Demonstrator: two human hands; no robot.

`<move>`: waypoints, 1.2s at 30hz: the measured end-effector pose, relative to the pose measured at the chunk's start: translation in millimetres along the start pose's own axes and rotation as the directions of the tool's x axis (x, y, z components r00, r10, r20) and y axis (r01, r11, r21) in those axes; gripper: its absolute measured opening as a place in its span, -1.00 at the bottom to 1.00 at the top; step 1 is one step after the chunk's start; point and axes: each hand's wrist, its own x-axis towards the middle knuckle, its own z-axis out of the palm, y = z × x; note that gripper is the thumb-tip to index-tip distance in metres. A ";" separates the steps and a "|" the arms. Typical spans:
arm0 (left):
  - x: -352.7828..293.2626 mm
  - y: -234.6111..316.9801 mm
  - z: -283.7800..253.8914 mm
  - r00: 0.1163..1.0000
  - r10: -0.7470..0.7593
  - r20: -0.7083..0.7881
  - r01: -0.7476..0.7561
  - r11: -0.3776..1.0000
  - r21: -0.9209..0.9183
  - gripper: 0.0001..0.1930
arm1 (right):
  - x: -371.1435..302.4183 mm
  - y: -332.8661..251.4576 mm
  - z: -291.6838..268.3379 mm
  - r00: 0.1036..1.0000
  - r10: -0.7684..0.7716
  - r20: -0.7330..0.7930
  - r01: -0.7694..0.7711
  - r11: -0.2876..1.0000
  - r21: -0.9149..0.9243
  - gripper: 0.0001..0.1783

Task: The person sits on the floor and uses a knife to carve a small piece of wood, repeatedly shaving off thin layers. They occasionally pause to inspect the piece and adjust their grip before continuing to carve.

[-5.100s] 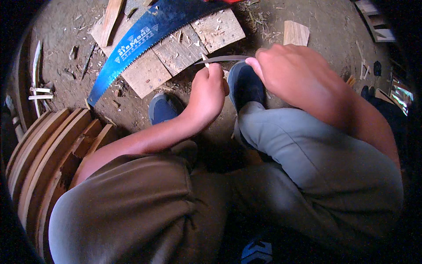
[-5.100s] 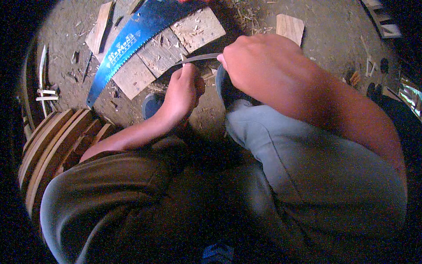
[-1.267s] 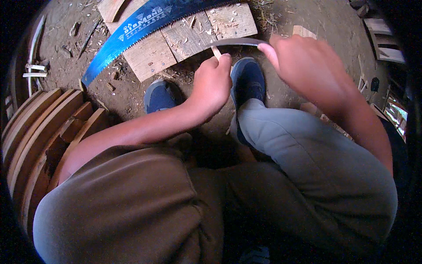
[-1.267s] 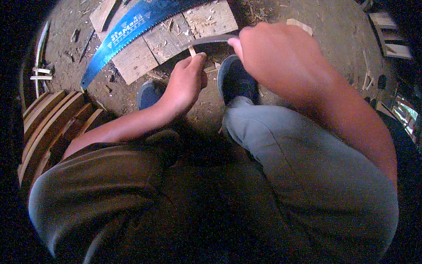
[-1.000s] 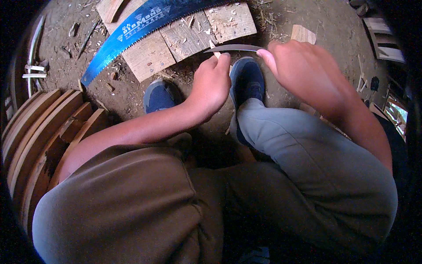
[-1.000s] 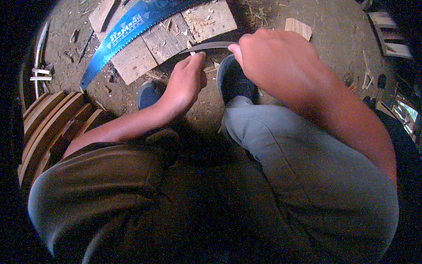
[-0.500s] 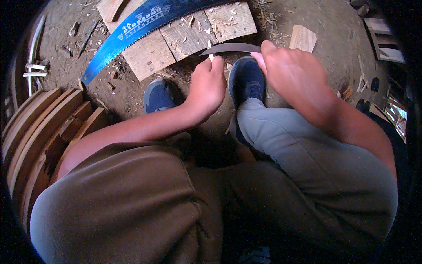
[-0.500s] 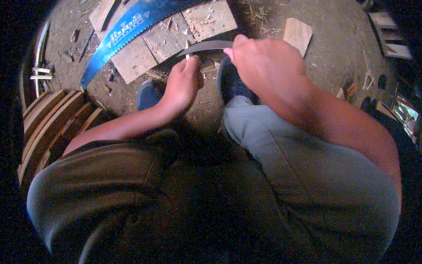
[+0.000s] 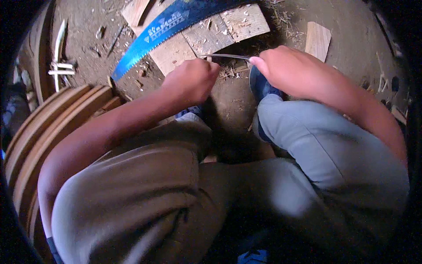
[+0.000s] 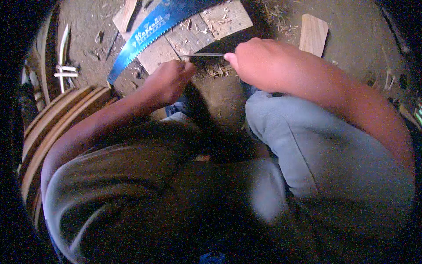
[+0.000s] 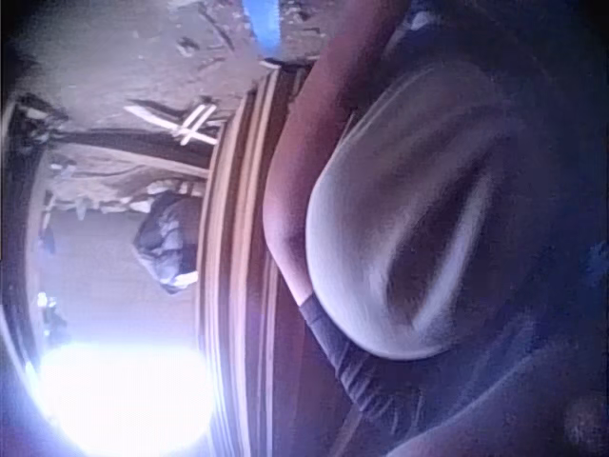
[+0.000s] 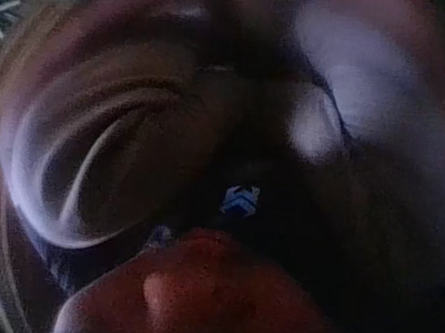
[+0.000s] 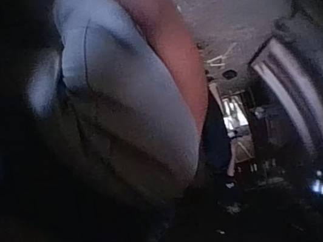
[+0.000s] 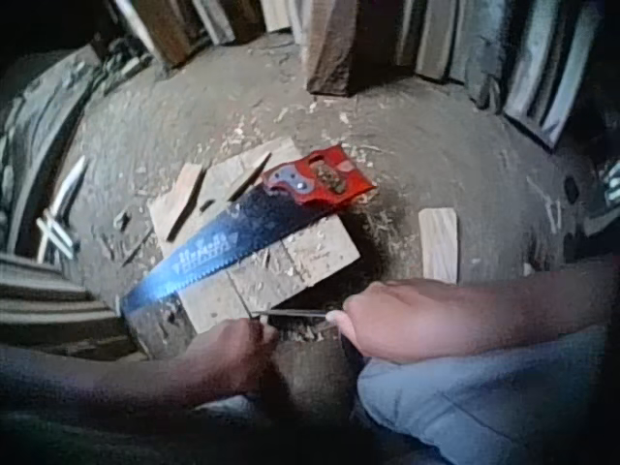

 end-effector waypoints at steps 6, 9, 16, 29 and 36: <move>-11.7 -42.0 -34.6 0.896 0.443 0.021 -0.416 0.824 0.385 -0.75 | 22.0 6.2 0.5 0.996 -0.087 0.034 0.071 0.941 0.330 -0.37; -5.5 -13.9 -45.0 0.956 0.251 0.154 -0.289 0.901 0.323 -0.87 | 18.3 25.4 4.3 0.971 -0.149 -0.188 0.204 0.926 0.319 -0.33; 45.2 -23.1 -34.5 0.783 0.613 0.102 -0.575 0.652 0.495 -0.91 | -2.1 64.1 7.4 0.977 0.100 -0.188 -0.014 0.912 0.410 -0.50; 82.8 13.7 -45.0 0.812 0.519 0.267 -0.583 0.694 0.423 -0.91 | 30.2 68.4 30.9 0.990 -0.007 -0.139 0.109 0.661 0.742 -0.52; 81.2 20.4 -45.6 0.860 0.392 0.326 -0.493 0.803 0.336 -0.88 | 52.5 56.2 30.0 0.919 -0.055 -0.390 0.359 0.525 0.772 -0.77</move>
